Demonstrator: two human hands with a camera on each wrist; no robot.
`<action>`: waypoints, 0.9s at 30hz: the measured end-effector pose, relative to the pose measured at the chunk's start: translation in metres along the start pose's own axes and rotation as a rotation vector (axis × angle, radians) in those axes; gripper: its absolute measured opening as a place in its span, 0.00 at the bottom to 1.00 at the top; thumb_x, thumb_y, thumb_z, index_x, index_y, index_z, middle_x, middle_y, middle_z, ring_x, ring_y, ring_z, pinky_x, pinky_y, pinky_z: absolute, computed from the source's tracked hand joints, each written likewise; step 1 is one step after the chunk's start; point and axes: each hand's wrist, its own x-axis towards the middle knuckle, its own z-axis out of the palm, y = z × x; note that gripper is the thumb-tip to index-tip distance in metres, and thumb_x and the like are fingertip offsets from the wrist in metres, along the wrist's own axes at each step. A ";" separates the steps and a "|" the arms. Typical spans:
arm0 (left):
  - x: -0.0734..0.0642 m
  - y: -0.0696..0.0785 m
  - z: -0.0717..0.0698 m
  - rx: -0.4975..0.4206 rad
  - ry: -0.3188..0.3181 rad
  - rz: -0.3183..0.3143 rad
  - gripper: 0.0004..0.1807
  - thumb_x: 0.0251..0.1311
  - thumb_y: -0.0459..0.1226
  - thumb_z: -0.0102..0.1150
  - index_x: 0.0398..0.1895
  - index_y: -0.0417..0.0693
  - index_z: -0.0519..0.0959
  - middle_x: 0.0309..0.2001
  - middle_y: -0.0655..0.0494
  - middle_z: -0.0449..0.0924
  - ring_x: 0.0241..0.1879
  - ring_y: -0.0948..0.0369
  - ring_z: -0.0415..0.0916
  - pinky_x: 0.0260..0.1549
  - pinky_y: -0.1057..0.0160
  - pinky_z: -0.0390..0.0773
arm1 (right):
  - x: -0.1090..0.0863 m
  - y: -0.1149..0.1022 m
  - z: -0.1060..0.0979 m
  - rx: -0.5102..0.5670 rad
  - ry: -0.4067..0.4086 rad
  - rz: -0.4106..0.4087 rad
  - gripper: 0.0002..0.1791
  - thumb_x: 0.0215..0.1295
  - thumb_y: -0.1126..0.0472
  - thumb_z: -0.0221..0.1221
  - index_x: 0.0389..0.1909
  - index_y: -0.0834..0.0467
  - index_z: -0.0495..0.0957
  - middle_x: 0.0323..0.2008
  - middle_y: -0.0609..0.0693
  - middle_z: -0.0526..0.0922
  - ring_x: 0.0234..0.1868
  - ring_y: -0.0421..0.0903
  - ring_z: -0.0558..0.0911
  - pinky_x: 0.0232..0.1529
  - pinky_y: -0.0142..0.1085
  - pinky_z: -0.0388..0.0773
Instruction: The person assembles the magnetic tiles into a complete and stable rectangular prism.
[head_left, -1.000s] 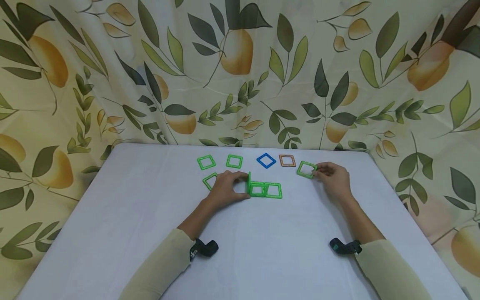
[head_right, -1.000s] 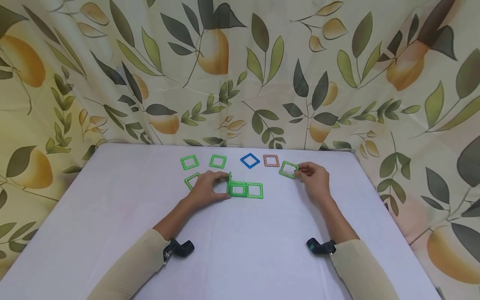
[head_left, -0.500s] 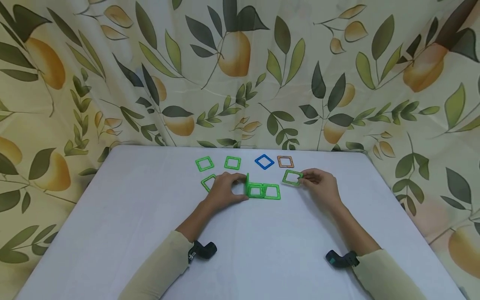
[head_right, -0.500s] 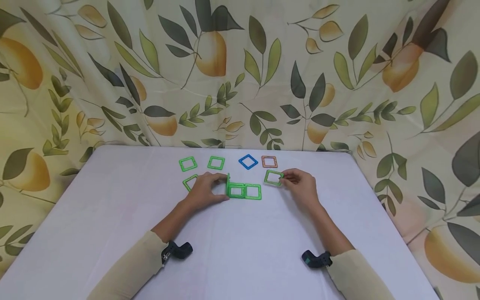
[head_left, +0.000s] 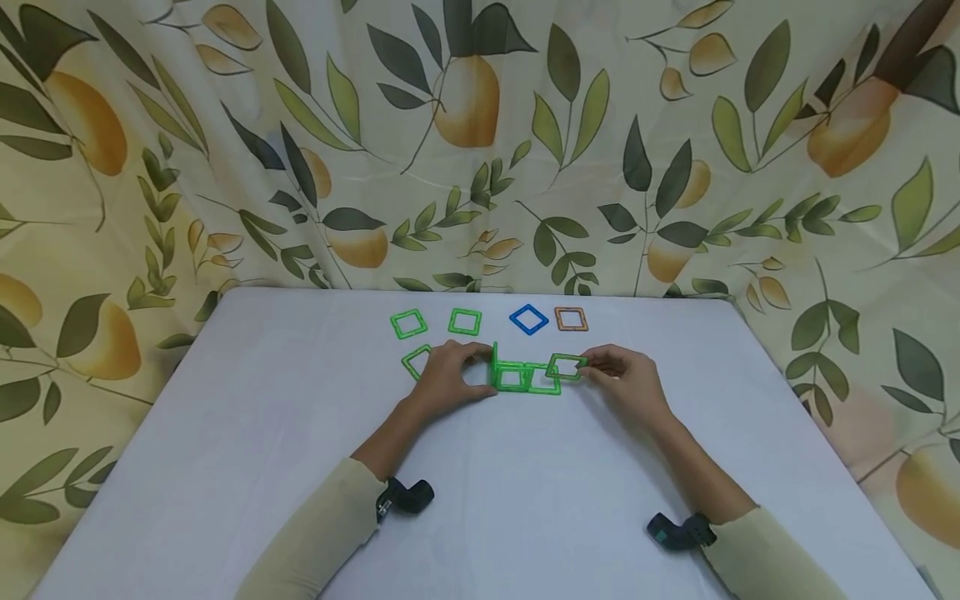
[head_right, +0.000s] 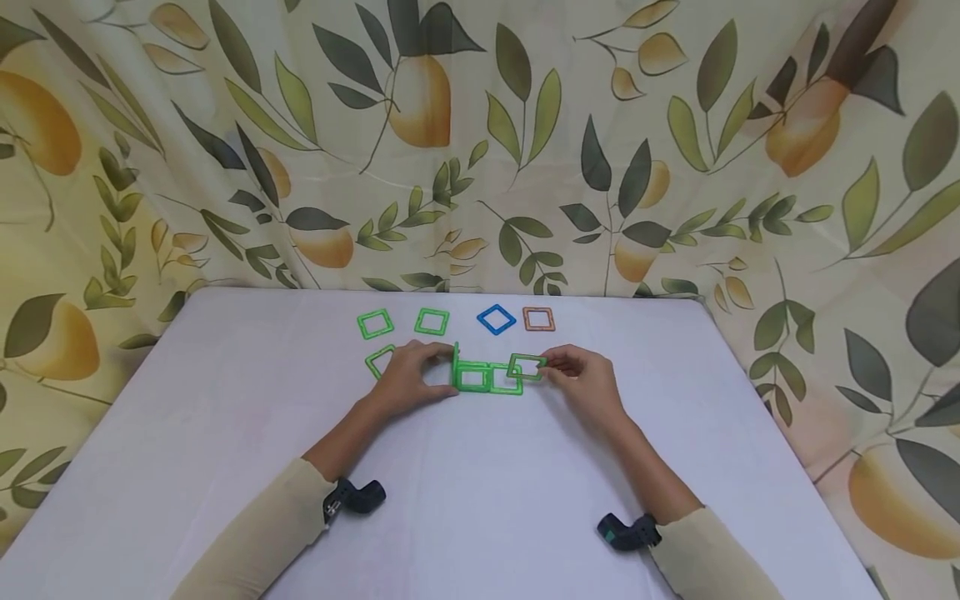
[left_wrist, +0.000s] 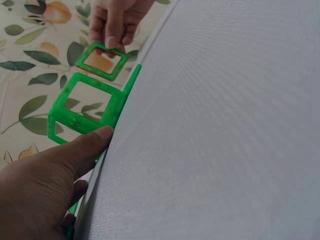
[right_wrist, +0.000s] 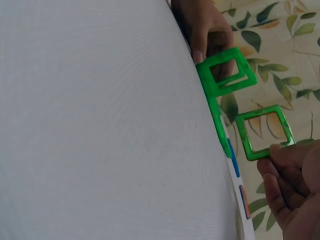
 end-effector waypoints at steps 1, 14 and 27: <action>0.000 0.000 0.000 0.001 0.000 0.001 0.37 0.51 0.49 0.84 0.65 0.52 0.82 0.54 0.61 0.84 0.50 0.60 0.74 0.56 0.50 0.70 | -0.001 -0.001 0.000 -0.005 -0.007 -0.009 0.09 0.67 0.69 0.70 0.47 0.64 0.87 0.42 0.55 0.90 0.42 0.44 0.86 0.43 0.23 0.79; 0.001 0.000 0.002 0.012 -0.001 0.015 0.37 0.51 0.49 0.84 0.65 0.51 0.82 0.53 0.61 0.85 0.49 0.59 0.74 0.57 0.49 0.69 | -0.008 -0.002 0.004 0.023 -0.046 -0.049 0.09 0.66 0.71 0.70 0.45 0.64 0.86 0.42 0.55 0.90 0.42 0.43 0.87 0.44 0.25 0.80; 0.001 0.000 0.000 0.008 -0.002 -0.003 0.36 0.51 0.48 0.84 0.64 0.51 0.82 0.54 0.61 0.84 0.51 0.60 0.74 0.59 0.49 0.68 | -0.009 -0.006 0.013 0.055 -0.089 -0.026 0.09 0.65 0.71 0.71 0.46 0.62 0.87 0.42 0.53 0.90 0.43 0.49 0.86 0.44 0.28 0.80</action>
